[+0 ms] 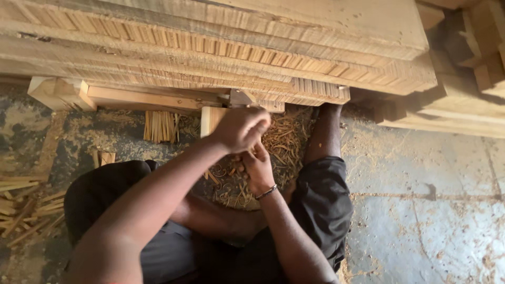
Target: The person shapes a small piece of wood using a hand tool, removing thin shavings while sitting on the floor of a workshop.
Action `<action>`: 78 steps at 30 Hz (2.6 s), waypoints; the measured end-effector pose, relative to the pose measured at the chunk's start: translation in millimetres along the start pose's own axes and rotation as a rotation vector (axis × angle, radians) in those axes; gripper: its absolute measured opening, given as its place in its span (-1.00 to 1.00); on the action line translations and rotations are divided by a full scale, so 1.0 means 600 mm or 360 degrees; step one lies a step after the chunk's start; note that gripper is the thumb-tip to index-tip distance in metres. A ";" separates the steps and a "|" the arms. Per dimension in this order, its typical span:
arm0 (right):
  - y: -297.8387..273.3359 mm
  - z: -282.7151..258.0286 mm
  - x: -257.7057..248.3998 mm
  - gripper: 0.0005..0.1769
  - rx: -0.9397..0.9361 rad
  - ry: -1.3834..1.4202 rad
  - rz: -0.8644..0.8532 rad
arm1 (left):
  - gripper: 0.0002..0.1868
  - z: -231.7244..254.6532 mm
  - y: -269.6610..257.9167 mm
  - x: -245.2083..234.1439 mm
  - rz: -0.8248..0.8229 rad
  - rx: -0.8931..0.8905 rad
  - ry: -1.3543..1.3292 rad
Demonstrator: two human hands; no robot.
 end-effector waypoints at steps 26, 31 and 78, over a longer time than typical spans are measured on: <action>-0.055 -0.001 -0.028 -0.24 -0.0309 -0.0137 0.0320 | -0.59 -0.093 -0.084 0.045 -0.0248 -0.1036 0.1283; -0.056 -0.029 -0.049 -0.27 -0.0492 -0.0068 0.0480 | -0.90 -0.096 -0.090 0.097 -0.0234 -0.0701 0.0828; -0.064 -0.010 -0.033 -0.26 -0.0300 -0.0059 0.0378 | -0.85 -0.110 -0.108 0.022 -0.0320 -0.0830 0.1331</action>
Point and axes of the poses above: each hand's wrist, its own y-axis towards the middle knuckle, its own x-axis out of the palm, z = x × y, the point moved 2 cm from there along y, towards the middle knuckle, and after that the axes turned 9 degrees about -x, right-handed, at the moved point
